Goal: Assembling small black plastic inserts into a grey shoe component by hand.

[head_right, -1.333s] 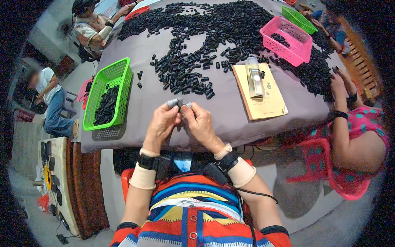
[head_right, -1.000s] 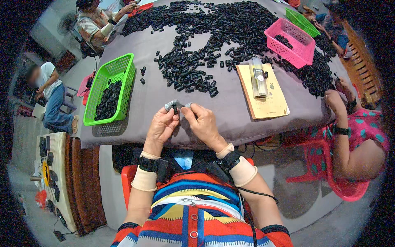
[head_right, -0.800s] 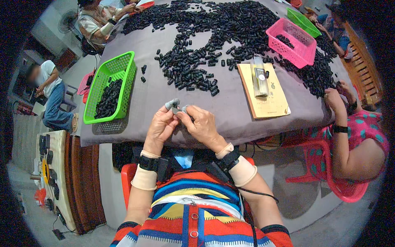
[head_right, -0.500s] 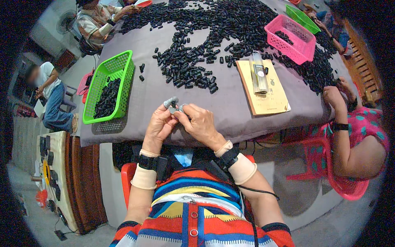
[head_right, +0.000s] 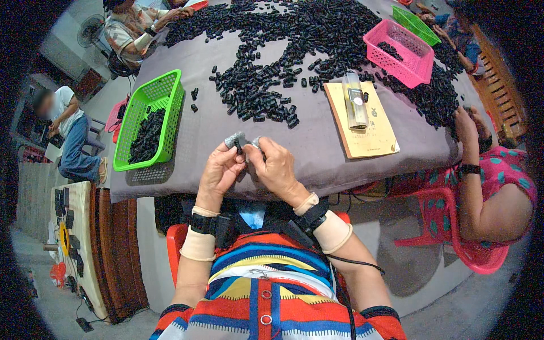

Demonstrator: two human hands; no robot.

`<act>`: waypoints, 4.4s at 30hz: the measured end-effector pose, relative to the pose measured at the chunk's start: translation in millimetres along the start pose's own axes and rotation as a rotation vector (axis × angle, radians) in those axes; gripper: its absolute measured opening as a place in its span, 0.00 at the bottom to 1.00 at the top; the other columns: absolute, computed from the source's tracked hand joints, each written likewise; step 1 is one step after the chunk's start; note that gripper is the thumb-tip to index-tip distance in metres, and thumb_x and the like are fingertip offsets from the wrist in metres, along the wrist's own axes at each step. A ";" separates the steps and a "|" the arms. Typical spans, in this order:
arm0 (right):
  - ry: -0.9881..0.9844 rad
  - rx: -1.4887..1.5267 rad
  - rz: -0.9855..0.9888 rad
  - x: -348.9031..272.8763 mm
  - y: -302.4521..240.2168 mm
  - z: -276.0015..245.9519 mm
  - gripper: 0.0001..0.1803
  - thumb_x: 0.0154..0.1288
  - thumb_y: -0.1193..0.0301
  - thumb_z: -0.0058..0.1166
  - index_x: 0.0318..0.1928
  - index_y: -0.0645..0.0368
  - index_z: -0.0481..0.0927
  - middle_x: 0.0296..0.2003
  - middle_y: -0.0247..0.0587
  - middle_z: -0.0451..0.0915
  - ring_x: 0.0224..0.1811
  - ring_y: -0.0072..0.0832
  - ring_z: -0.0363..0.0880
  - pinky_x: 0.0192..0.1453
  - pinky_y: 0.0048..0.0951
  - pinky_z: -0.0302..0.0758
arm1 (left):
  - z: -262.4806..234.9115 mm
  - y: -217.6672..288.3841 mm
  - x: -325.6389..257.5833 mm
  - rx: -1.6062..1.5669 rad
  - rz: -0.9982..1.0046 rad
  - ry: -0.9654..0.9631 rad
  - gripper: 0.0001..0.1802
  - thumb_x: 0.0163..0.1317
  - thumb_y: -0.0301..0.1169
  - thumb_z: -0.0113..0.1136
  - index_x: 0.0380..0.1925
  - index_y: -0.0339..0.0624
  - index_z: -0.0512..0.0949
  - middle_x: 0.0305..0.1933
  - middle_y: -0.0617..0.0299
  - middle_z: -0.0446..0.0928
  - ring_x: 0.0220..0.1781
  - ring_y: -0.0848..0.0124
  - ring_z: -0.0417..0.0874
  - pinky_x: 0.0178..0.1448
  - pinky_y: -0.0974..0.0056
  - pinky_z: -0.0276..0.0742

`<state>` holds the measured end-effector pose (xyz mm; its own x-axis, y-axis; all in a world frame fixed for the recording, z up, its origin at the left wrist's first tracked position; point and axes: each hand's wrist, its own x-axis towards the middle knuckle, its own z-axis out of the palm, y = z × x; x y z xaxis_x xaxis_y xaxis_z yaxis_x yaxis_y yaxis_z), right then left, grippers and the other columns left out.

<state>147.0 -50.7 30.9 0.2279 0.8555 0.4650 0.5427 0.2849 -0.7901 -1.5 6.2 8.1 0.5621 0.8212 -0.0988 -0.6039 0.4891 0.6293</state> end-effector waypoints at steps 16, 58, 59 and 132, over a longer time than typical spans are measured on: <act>-0.016 0.047 0.063 3.5 0.5 0.7 0.14 0.59 0.65 0.56 0.27 0.61 0.68 0.23 0.50 0.75 0.27 0.49 0.76 0.27 0.43 0.68 | 4.3 -0.5 -3.4 0.069 -0.008 -0.059 0.12 0.59 0.21 0.56 0.45 0.38 0.75 0.36 0.62 0.78 0.30 0.75 0.77 0.30 0.73 0.73; -0.082 -0.128 -0.127 -2.9 -3.7 1.4 0.13 0.60 0.62 0.54 0.24 0.57 0.73 0.21 0.42 0.73 0.22 0.42 0.75 0.23 0.39 0.68 | -1.3 -1.4 -2.6 -0.051 -0.023 -0.005 0.12 0.61 0.22 0.56 0.45 0.35 0.75 0.35 0.60 0.77 0.28 0.78 0.75 0.31 0.76 0.74; -0.085 -0.133 -0.130 -2.8 -3.8 1.5 0.13 0.60 0.62 0.54 0.24 0.57 0.73 0.21 0.42 0.73 0.22 0.43 0.75 0.22 0.39 0.68 | -1.4 -1.4 -2.6 -0.050 -0.020 -0.003 0.12 0.61 0.22 0.56 0.45 0.35 0.75 0.35 0.60 0.77 0.27 0.78 0.75 0.31 0.76 0.74; -0.072 -0.113 -0.164 -0.9 -1.6 3.9 0.14 0.59 0.62 0.55 0.23 0.57 0.73 0.20 0.42 0.74 0.21 0.42 0.75 0.21 0.38 0.69 | -2.0 3.1 -3.2 -0.039 -0.047 -0.050 0.10 0.60 0.21 0.53 0.43 0.35 0.75 0.34 0.61 0.77 0.27 0.78 0.74 0.31 0.74 0.72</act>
<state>142.8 -50.3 30.2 0.0723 0.8314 0.5509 0.6558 0.3765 -0.6543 -6.3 5.7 8.8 0.6174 0.7816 -0.0886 -0.5971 0.5390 0.5941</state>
